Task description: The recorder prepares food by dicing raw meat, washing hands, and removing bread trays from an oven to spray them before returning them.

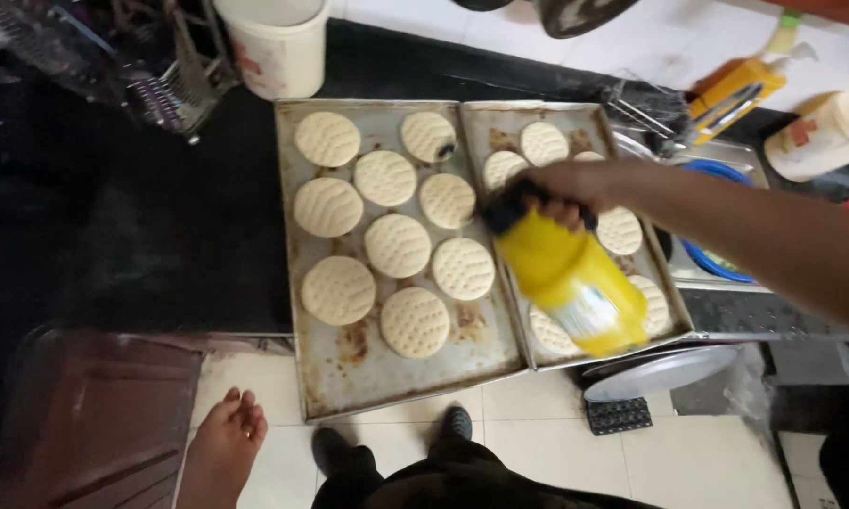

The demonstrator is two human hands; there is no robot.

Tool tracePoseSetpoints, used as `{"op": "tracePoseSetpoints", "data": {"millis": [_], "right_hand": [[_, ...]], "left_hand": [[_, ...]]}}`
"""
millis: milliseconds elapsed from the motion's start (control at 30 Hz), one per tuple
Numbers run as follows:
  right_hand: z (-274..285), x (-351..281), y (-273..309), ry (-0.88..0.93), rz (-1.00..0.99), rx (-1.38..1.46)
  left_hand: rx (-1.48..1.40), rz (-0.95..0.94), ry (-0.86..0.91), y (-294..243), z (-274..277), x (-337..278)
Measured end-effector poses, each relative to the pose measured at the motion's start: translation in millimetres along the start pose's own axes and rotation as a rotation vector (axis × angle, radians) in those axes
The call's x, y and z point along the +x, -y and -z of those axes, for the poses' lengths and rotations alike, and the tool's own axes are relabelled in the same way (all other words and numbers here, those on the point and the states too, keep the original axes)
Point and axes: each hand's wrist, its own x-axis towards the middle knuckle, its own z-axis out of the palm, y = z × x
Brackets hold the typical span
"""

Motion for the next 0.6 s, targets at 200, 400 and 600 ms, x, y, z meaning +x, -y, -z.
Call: {"op": "tracePoseSetpoints", "data": {"millis": [200, 400, 600], "right_hand": [[40.3, 16.0, -48.9, 0.077, -0.188, 0.098], [111.8, -12.4, -38.3, -0.231, 0.244, 0.342], [166.0, -57.2, -83.7, -0.343, 0.294, 0.239]], "left_hand": [[0.02, 0.032, 0.04, 23.7, -18.2, 9.2], [0.075, -0.015, 0.09, 51.6, -86.8, -5.0], [0.16, -0.004, 0.104, 99.6, -119.5, -15.4]]}}
